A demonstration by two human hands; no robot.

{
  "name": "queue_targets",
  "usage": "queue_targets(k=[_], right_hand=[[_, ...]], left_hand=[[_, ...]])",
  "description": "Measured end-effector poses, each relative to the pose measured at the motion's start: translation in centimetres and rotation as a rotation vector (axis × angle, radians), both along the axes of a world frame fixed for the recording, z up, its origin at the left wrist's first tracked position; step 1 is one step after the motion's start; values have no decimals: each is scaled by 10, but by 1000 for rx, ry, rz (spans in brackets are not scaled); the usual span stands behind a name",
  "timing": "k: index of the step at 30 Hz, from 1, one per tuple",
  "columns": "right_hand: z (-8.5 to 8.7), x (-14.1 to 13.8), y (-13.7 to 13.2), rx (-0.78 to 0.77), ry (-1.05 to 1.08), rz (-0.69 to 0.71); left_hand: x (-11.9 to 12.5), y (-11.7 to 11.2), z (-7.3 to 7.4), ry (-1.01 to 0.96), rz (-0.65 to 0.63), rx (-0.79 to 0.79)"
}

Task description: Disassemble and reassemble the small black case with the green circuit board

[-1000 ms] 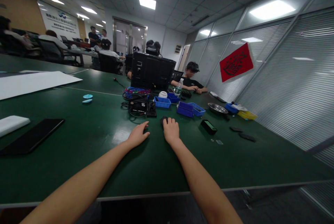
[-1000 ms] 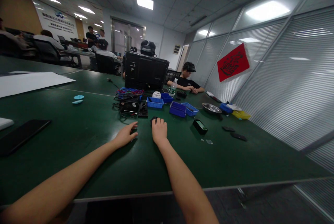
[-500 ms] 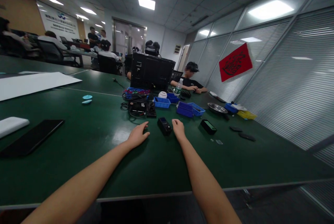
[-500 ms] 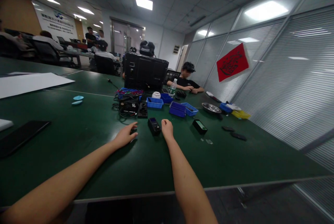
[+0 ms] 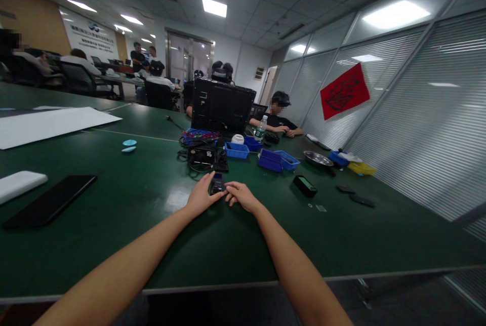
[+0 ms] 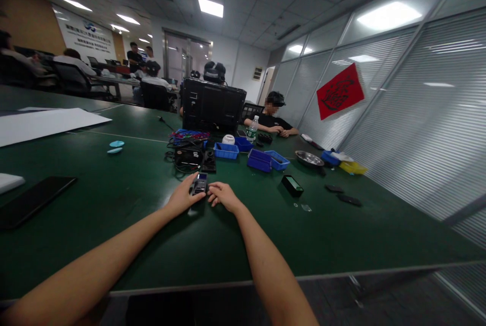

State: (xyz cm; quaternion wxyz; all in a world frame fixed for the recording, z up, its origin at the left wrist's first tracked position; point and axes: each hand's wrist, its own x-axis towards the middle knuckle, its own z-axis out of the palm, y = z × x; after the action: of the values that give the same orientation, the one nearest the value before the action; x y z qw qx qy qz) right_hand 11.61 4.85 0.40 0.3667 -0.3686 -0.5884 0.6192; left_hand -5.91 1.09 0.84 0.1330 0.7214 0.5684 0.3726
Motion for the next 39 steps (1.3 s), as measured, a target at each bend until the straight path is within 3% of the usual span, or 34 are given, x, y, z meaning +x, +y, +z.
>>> queue_targets(k=[7, 16, 22, 27, 31, 36, 39], right_hand=[[-3, 6, 6, -24, 43, 21], [-5, 36, 25, -60, 282, -171], [-2, 53, 29, -70, 346, -245], [-1, 58, 31, -74, 323, -321], [-4, 59, 35, -68, 323, -315], [-6, 60, 37, -84, 348, -304], [-8, 60, 38, -77, 355, -300]], left_hand=[[6, -9, 5, 106, -115, 29], [8, -13, 2, 66, 8, -14], [-9, -17, 5, 59, 106, -31], [-46, -16, 4, 61, 217, 36], [-94, -15, 6, 89, 358, 43], [-164, -16, 16, 69, 657, -35], [-194, -15, 21, -17, 865, -83]])
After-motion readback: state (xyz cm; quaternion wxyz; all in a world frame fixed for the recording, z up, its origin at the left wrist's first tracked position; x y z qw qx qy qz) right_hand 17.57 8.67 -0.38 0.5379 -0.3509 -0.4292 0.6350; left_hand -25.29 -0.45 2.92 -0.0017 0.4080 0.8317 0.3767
